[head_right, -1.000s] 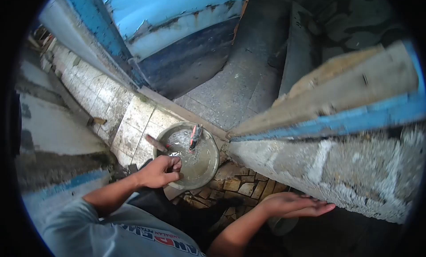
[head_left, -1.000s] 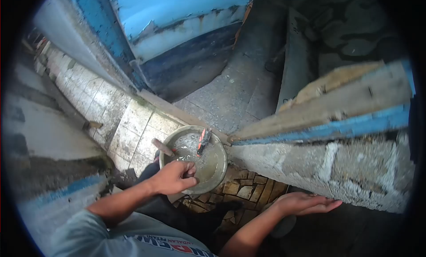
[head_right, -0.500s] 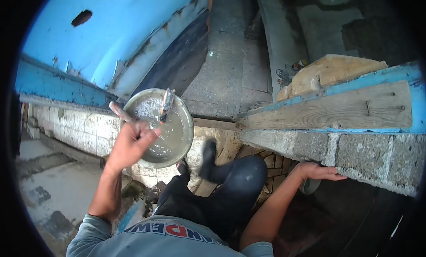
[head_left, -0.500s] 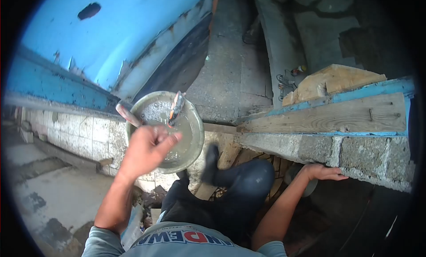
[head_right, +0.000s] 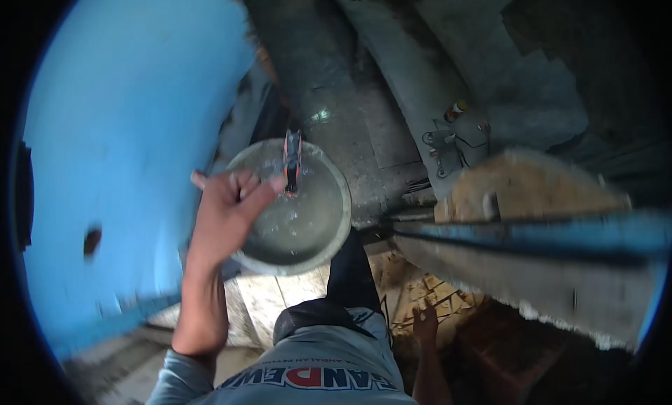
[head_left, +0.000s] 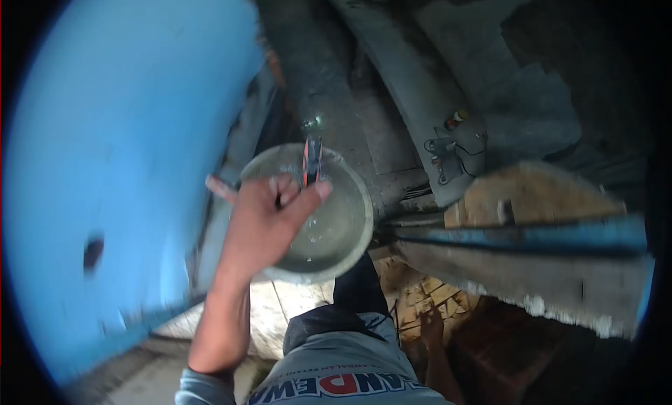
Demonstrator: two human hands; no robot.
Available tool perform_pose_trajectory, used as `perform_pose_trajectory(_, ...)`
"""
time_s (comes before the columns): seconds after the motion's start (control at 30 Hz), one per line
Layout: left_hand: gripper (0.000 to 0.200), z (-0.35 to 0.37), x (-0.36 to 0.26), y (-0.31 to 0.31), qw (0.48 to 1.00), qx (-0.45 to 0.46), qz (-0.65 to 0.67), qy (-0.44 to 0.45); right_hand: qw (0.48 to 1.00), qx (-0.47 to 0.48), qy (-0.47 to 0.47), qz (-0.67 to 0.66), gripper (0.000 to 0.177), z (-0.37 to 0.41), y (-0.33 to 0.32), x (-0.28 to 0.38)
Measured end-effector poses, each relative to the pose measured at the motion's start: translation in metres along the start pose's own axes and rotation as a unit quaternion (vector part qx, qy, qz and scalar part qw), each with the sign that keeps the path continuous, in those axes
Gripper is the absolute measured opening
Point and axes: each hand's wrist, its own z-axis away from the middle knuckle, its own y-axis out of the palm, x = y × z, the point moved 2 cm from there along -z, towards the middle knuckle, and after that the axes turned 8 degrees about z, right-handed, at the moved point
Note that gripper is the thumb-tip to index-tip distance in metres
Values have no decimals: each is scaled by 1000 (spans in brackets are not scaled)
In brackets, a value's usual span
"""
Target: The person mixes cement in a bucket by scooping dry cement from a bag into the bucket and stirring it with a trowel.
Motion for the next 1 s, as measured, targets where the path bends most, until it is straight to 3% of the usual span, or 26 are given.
perform_pose_trajectory(0.07,56,-55,7,14,998,45,-1,-43,977,166,22,135,56,-1,15,0)
perform_pose_trajectory(0.13,55,-112,15,21,993,90,37,-64,960,243,106,88,58,2,55,-40)
perform_pose_trajectory(0.17,54,-136,11,24,986,122,45,-101,942,266,174,110,58,12,44,-11)
perform_pose_trajectory(0.2,52,-171,0,34,982,133,31,-131,945,273,167,64,56,24,74,-61)
perform_pose_trajectory(0.27,51,-230,-19,48,974,152,8,-166,918,309,234,87,51,61,64,-30)
perform_pose_trajectory(0.37,52,-323,-42,75,975,176,-13,-134,916,274,294,0,48,36,69,52)
perform_pose_trajectory(0.4,53,-216,-15,42,985,159,-1,-64,935,228,273,-16,47,37,123,21)
perform_pose_trajectory(0.43,53,-204,-2,49,987,156,-9,-38,943,203,263,-38,45,26,139,30)
perform_pose_trajectory(0.6,58,-217,-32,46,988,132,-47,61,962,108,217,-125,40,-12,144,73)
perform_pose_trajectory(0.7,56,-282,-12,53,989,104,-49,94,964,79,207,-143,37,-39,120,96)
perform_pose_trajectory(0.8,49,-321,-32,59,991,106,-54,66,962,41,207,-171,33,-67,106,105)
perform_pose_trajectory(0.9,50,-369,-57,67,987,124,-3,100,953,6,225,-201,31,-99,85,130)
perform_pose_trajectory(1.0,52,-436,-39,68,991,131,-5,37,930,-34,262,-255,28,-135,75,180)
